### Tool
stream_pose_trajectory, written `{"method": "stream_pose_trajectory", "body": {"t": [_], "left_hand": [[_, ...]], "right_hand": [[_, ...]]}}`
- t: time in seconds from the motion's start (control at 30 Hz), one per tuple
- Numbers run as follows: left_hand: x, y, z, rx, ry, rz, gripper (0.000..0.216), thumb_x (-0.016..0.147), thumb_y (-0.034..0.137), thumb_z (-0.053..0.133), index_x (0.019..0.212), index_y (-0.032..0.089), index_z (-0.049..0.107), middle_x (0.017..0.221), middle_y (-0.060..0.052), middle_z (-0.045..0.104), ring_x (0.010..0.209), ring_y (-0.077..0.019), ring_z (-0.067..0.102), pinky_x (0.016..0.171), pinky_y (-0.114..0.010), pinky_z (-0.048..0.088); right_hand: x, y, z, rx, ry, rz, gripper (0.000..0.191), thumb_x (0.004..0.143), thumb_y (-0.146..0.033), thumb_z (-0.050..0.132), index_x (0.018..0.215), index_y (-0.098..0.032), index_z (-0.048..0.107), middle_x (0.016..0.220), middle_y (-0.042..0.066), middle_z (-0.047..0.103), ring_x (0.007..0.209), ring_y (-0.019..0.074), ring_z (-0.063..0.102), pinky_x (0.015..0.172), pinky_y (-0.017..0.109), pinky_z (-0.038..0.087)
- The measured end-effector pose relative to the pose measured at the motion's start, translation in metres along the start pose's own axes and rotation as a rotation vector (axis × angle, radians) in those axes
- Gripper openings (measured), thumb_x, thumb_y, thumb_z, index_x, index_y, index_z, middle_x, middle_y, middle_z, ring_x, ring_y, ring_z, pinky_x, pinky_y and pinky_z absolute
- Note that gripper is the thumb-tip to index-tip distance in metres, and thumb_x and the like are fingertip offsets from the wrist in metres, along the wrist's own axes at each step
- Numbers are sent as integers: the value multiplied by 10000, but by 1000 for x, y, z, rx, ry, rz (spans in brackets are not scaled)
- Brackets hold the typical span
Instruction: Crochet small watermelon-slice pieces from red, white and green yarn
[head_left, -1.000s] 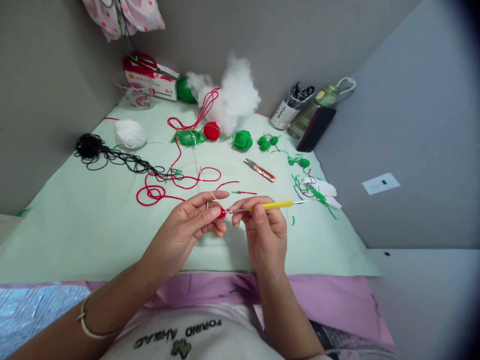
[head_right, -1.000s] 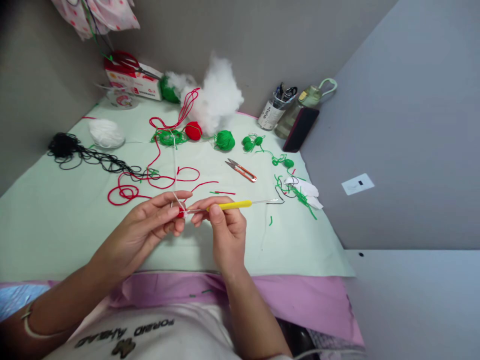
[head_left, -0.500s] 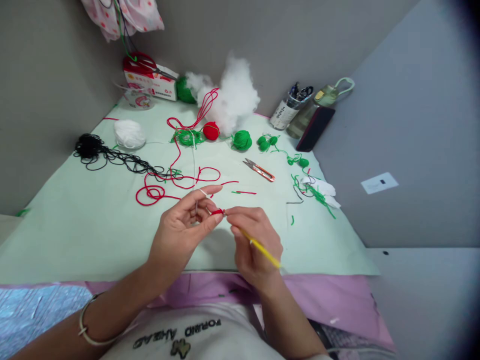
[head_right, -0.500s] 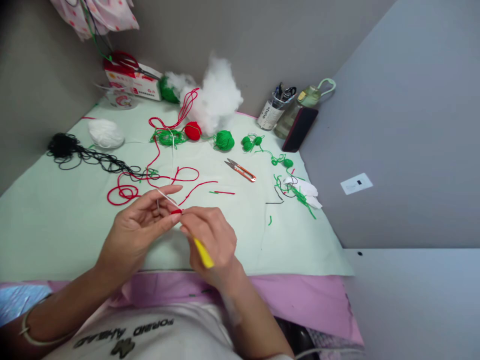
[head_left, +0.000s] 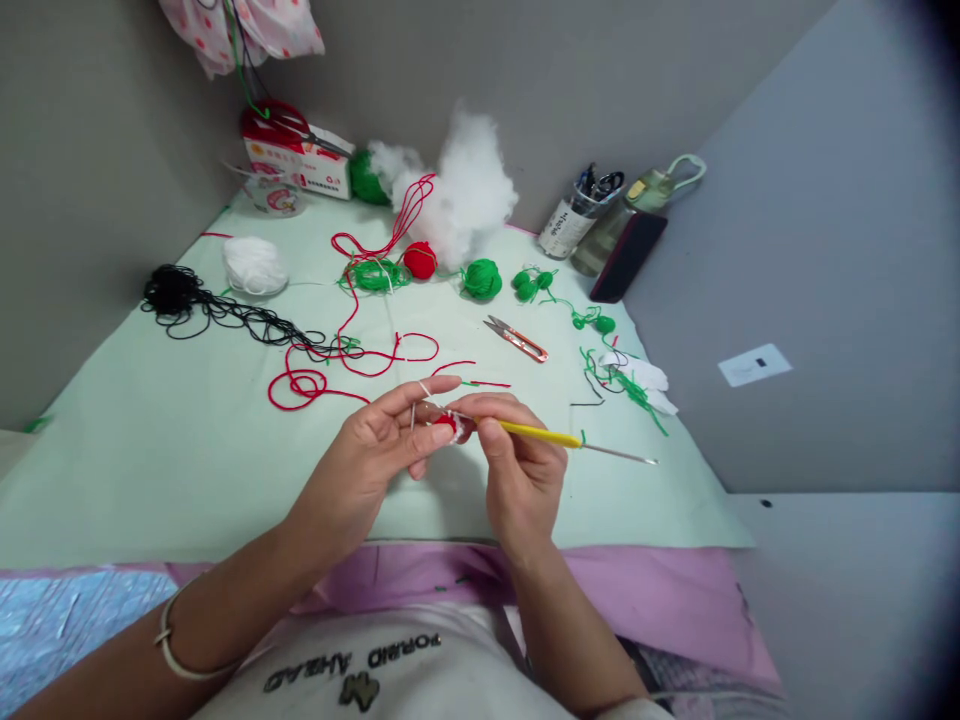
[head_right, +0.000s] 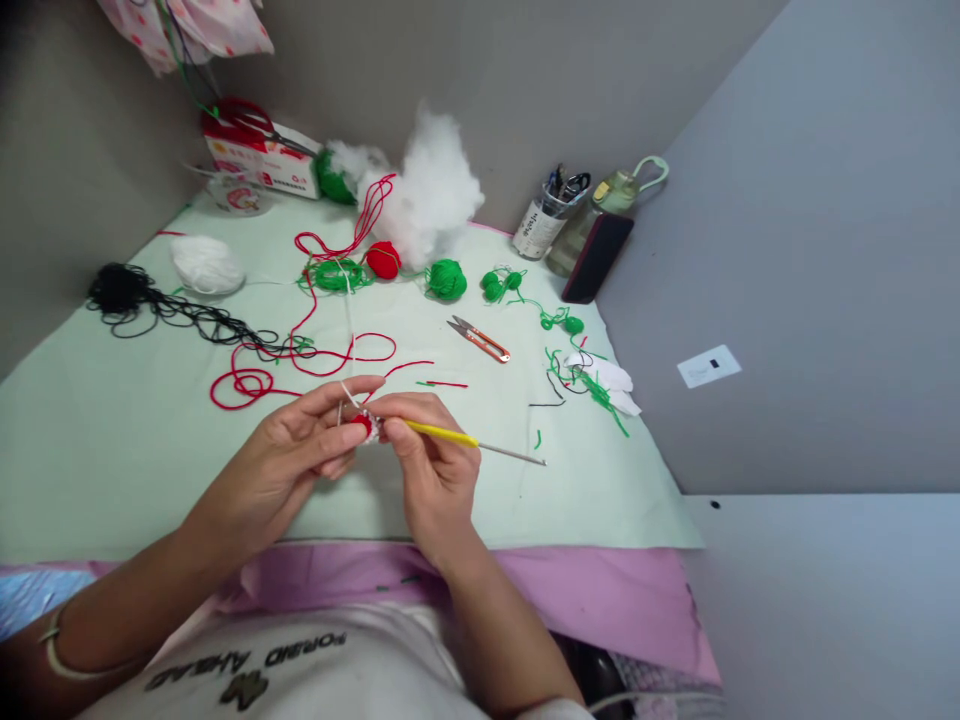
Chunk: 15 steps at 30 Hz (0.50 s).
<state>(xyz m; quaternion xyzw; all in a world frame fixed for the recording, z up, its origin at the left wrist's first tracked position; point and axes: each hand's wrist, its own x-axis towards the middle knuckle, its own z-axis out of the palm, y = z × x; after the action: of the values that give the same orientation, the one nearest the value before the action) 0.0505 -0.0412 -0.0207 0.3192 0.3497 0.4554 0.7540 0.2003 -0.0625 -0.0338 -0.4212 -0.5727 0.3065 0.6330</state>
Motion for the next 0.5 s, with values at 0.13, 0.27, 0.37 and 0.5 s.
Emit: {"method": "stream_pose_trajectory", "body": {"t": [0.13,0.27,0.37,0.5], "left_hand": [[3,-4,-1,-24,1,6,367,803,213,885,1161,271,828,692,51,587,556,-28,469,534,-112,420],[8,1,-4,-208,-53,-170,314,789,211,888,1097,179,842,680,56,546,473,14,345,447,-100,346],[8,4,-6,-216,-27,-154,327,790,180,883,1113,185,836,642,73,509,464,16,359,448,-94,350],[6,2,-6,-42,-42,-66,326,816,216,873,1135,265,827,739,40,671,494,-19,539,508,-132,449]], "right_hand": [[-5,5,0,-256,-26,-228,267,1006,-133,602,1145,-287,770,1039,51,757,941,184,716,795,345,610],[-2,6,-6,-257,28,-254,251,997,-130,613,1116,-273,781,1013,57,750,909,184,711,760,339,601],[4,4,-9,31,80,-4,205,1031,-209,583,1008,-252,782,892,33,731,736,152,662,658,317,566],[5,3,-6,74,7,34,155,1002,-241,646,988,-253,800,934,39,758,844,173,689,714,327,575]]}}
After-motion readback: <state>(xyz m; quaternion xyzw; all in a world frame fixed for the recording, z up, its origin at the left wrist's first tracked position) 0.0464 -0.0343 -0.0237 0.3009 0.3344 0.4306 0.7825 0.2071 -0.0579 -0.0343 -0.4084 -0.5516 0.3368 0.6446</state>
